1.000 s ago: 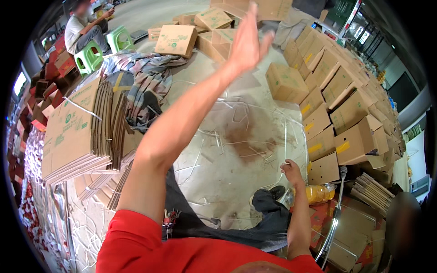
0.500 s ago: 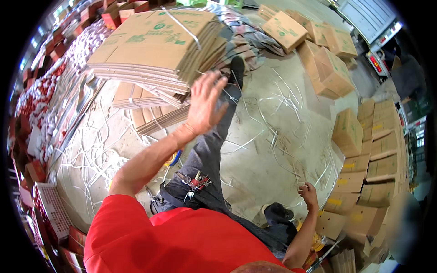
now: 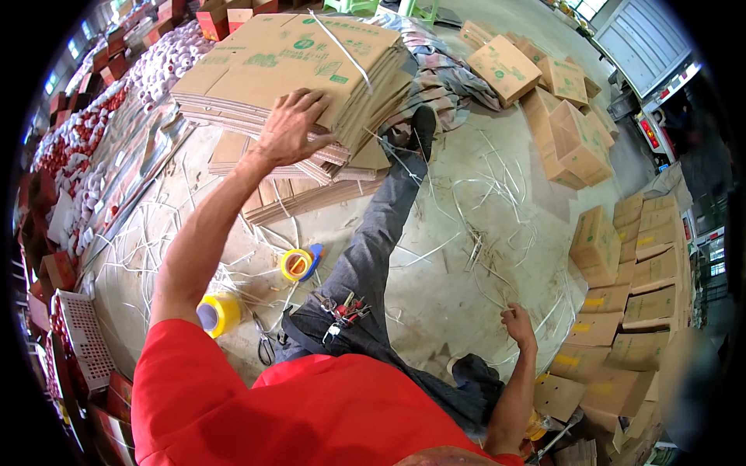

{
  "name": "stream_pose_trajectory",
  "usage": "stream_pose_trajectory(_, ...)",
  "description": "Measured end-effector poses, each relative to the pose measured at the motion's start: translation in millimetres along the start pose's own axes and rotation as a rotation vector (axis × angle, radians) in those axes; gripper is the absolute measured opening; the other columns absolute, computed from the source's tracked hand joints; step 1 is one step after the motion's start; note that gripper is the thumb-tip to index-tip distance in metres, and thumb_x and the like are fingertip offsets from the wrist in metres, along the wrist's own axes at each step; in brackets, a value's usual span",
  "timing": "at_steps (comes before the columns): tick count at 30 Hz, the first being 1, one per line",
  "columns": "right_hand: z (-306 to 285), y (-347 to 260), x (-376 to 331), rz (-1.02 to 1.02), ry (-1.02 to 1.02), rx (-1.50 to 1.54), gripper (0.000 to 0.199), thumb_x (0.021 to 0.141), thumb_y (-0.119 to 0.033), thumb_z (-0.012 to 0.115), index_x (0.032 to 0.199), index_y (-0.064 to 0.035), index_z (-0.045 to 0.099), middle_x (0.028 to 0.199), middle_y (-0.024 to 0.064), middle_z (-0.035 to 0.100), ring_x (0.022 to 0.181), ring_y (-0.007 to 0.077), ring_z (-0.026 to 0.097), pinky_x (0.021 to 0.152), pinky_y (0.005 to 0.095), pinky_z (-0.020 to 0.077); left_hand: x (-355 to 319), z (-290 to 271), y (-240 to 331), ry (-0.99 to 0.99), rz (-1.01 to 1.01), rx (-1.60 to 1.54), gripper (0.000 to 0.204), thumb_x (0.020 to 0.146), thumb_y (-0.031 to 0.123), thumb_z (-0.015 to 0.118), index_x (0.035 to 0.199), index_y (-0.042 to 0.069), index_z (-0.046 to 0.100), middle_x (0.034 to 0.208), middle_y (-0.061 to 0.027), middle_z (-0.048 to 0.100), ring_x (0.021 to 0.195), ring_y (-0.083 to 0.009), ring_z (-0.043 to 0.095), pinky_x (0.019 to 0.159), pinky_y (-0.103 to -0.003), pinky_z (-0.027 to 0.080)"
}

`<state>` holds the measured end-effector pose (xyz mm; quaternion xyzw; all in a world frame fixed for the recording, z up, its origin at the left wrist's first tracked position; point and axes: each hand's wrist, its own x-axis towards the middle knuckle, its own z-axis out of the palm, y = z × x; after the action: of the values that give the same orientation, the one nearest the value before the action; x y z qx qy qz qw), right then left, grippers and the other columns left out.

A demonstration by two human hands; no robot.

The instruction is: The person sits on the floor and assembles flat-packed cardboard boxes. They fold the cardboard into shape, use a tape dispenser to seal the seams, and place the finished boxes into a stack.

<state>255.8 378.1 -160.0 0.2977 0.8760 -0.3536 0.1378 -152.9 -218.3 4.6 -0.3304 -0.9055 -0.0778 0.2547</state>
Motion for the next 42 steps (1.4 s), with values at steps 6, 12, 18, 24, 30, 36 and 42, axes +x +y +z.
stream_pose_trajectory(6,4,27,-1,0.001,0.020,0.068,0.049,0.098,-0.018,0.060,0.140,0.0074,0.057,0.102,0.0139,0.073,0.086,0.0197,0.069,0.079,0.0339,0.0552,24,-16,-40,-0.027,0.333,-0.022,0.052,0.085,0.040,0.078,0.120,0.004,0.067,0.121,-0.0105,0.067,0.113,-0.0308,0.060,0.096,-0.042,0.052)
stream_pose_trajectory(12,7,47,-1,-0.109,0.109,-0.072,0.044,0.097,-0.019,0.063,0.132,0.0075,0.061,0.095,0.0128,0.072,0.085,0.0205,0.068,0.077,0.0357,0.0550,15,-32,16,0.123,0.461,0.080,0.024,0.092,0.026,0.068,0.102,0.007,0.059,0.106,-0.0085,0.066,0.101,-0.0284,0.061,0.087,-0.041,0.055)
stream_pose_trajectory(18,26,-53,-23,-0.248,0.150,-0.160,0.057,0.093,-0.022,0.071,0.142,0.0033,0.055,0.135,0.0299,0.062,0.121,0.0415,0.063,0.106,0.0462,0.0483,-12,-90,172,0.211,0.688,-0.137,0.026,0.075,0.025,0.066,0.096,0.010,0.063,0.100,-0.0055,0.063,0.095,-0.0220,0.060,0.079,-0.036,0.049)
stream_pose_trajectory(24,31,-179,-74,-0.993,0.978,-0.234,0.066,0.101,-0.023,0.061,0.158,-0.0048,0.032,0.160,0.0250,0.037,0.143,0.0391,0.044,0.120,0.0500,0.0334,-4,-120,312,0.198,0.880,-0.326,0.021,0.073,0.027,0.067,0.085,0.009,0.064,0.084,-0.0007,0.064,0.089,-0.0188,0.060,0.078,-0.032,0.046)
stream_pose_trajectory(30,23,-169,-124,-0.313,0.793,-0.774,0.036,0.108,-0.022,0.052,0.137,-0.0029,0.058,0.136,0.0181,0.060,0.123,0.0236,0.058,0.102,0.0423,0.0478,20,-103,401,0.252,1.023,-0.687,0.019,0.076,0.026,0.067,0.087,0.010,0.066,0.083,-0.0004,0.064,0.088,-0.0183,0.061,0.082,-0.032,0.045)
stream_pose_trajectory(36,-14,-92,-152,-0.496,0.980,0.284,0.032,0.101,-0.030,0.066,0.112,0.0007,0.069,0.088,0.0102,0.071,0.077,0.0153,0.062,0.069,0.0327,0.0500,72,-14,391,0.122,0.793,-0.691,0.043,0.084,0.025,0.074,0.123,0.009,0.064,0.113,-0.0096,0.066,0.112,-0.0300,0.061,0.096,-0.045,0.043)
stream_pose_trajectory(42,-24,-47,-155,-0.318,1.071,0.531,0.034,0.105,-0.031,0.062,0.111,0.0027,0.067,0.088,0.0082,0.069,0.078,0.0167,0.061,0.072,0.0347,0.0499,97,65,312,-0.088,0.610,-0.641,0.046,0.086,0.024,0.077,0.125,0.005,0.064,0.102,-0.0153,0.067,0.106,-0.0391,0.062,0.096,-0.050,0.044)
